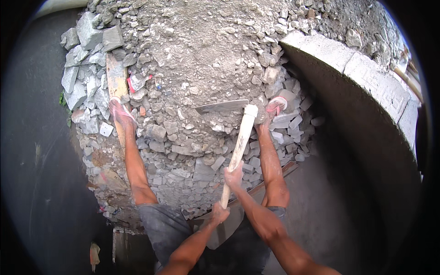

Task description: The person clears a pile of stone debris by hand and using a hoe, striking the stones and soil repeatedly.

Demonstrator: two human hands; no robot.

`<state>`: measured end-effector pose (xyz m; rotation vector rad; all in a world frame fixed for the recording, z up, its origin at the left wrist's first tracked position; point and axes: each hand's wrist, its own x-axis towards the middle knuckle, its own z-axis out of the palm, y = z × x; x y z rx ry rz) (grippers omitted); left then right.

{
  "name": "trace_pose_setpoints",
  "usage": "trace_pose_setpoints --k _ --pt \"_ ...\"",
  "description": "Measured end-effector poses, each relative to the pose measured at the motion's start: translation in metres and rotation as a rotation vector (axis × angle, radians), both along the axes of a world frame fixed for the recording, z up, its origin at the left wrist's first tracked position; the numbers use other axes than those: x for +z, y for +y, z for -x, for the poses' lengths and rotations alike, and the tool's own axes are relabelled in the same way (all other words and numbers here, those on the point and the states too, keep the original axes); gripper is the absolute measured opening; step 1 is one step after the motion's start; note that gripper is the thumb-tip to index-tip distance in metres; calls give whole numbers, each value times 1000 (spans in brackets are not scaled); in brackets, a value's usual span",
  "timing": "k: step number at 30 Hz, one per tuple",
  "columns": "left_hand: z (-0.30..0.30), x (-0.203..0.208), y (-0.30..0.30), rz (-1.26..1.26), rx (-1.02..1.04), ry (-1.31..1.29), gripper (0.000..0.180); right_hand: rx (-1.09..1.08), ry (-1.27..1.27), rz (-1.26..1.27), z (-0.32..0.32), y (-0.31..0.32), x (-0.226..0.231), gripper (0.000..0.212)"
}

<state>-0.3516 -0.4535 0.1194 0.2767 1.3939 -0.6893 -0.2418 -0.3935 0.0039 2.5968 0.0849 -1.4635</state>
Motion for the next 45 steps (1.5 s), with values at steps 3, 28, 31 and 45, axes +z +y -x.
trace_pose_setpoints --k 3,28,31,45 --pt "5 6 -2 -78 56 17 38 151 8 -151 12 33 18 58" --pt "42 16 367 -556 -410 150 48 702 -45 -649 -207 216 -222 57" --pt "28 16 390 -515 -445 97 51 828 122 -642 -180 159 -205 52" --pt "63 3 396 -718 -572 -213 40 578 -96 -455 -177 -54 -87 43"
